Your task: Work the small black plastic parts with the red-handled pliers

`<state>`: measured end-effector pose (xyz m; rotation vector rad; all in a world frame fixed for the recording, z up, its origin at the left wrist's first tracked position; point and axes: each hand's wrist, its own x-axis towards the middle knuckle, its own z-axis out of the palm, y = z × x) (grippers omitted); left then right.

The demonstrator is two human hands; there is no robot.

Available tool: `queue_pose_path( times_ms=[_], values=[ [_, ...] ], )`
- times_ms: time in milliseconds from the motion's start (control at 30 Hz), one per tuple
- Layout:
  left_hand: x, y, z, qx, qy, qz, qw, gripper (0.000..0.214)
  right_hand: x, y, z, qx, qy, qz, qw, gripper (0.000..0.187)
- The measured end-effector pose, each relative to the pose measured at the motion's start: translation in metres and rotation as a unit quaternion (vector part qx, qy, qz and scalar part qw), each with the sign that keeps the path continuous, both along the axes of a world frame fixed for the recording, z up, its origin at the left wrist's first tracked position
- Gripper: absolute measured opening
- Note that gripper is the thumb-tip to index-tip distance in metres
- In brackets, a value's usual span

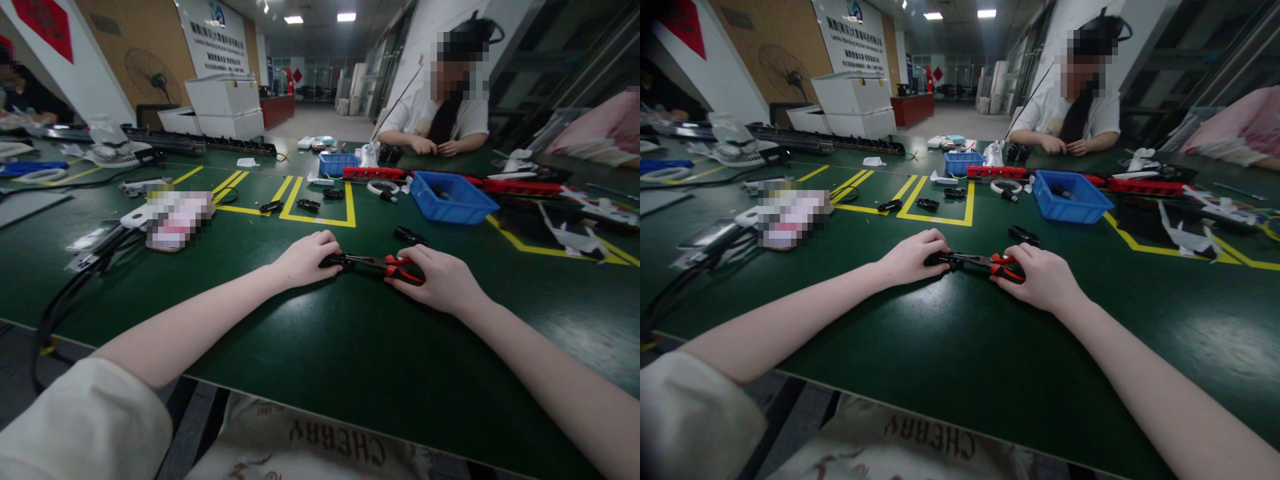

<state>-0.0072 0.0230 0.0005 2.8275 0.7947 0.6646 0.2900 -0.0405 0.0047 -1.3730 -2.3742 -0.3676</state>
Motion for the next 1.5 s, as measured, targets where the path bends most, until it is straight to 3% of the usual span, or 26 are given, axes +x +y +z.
queue_pose_path(
  times_ms=[133, 333, 600, 733, 1267, 1500],
  values=[
    [0.0008, 0.0003, -0.0005, -0.001, 0.005, -0.037, 0.999, 0.024, -0.0008, -0.0006, 0.0004, 0.004, -0.004, -0.001, 1.000, 0.041],
    [-0.0003, 0.0012, 0.0012, -0.049, -0.004, -0.042, 0.998, 0.029, -0.0018, -0.0037, 0.0018, 0.027, -0.021, 0.009, 0.999, 0.040],
    [-0.0012, 0.0040, 0.0002, -0.083, -0.034, -0.030, 0.996, 0.024, -0.0012, -0.0039, 0.0004, 0.051, -0.026, 0.010, 0.998, 0.039],
    [-0.0013, 0.0057, -0.0011, -0.098, -0.043, -0.054, 0.993, 0.015, -0.0003, -0.0037, 0.0013, 0.077, -0.014, 0.000, 0.997, 0.042],
    [-0.0011, 0.0068, -0.0013, -0.086, -0.033, -0.063, 0.994, 0.022, 0.0018, -0.0003, -0.0015, 0.082, -0.009, 0.014, 0.996, 0.047],
    [-0.0014, 0.0077, -0.0034, -0.086, -0.037, -0.071, 0.993, 0.019, 0.0005, 0.0000, -0.0007, 0.074, -0.011, 0.025, 0.997, 0.041]
  ],
)
